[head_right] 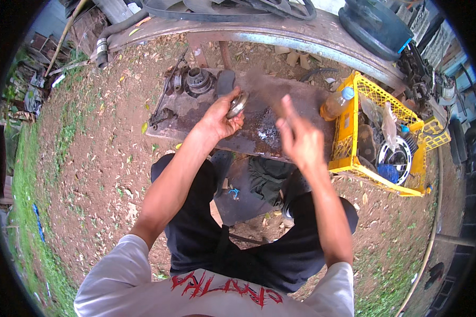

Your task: The person cleans a ball bearing by scraping debris from the inner and outer rings with a metal tool and then wiping the entire component with a green cloth.

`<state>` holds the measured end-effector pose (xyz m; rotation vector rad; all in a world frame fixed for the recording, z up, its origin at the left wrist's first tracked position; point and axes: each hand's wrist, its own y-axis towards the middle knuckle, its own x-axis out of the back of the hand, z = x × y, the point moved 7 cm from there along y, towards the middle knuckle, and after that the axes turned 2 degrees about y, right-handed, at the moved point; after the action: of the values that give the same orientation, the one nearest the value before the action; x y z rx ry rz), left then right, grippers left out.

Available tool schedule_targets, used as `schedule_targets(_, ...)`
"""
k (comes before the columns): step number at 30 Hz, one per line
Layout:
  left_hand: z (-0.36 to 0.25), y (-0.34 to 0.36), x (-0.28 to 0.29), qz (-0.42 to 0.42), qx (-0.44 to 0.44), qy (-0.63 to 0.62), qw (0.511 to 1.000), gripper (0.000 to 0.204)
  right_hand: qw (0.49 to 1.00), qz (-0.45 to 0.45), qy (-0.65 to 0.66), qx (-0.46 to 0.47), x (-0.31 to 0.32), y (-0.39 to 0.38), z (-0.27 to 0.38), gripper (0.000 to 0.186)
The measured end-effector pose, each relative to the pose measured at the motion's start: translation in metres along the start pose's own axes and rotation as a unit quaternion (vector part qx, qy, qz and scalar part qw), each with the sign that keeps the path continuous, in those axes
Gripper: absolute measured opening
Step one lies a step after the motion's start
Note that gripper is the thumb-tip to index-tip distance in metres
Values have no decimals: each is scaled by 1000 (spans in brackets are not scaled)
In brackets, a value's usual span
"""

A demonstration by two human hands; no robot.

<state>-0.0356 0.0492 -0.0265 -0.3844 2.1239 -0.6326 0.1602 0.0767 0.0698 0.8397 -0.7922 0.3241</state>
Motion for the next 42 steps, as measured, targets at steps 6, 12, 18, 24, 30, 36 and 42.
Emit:
schedule_targets(6,-2,-3,-2,-30,-29,26,999,34,994,69,-10,79,0,-13,27,55)
schedule_targets(12,-3,-2,-1,-18,-26,-26,999,28,998,-31,47,-13,2,1,-2,57)
schedule_targets(18,-15,-6,-1,-17,-91,29,995,26,998,0,14,-65,-2,-1,-5,56)
schedule_targets(24,-13,-3,4,-24,-89,37,995,17,999,29,12,-25,-9,-3,3,56)
schedule_targets(30,-24,2,15,1,-92,-3,996,13,998,46,36,25,-19,-10,16,55)
schedule_targets(36,-29,-16,-2,-17,-132,82,988,19,990,-20,73,-117,0,5,-15,53)
schedule_targets(42,-33,-14,-8,38,-146,32,988,22,988,11,118,-101,-4,-3,6,52)
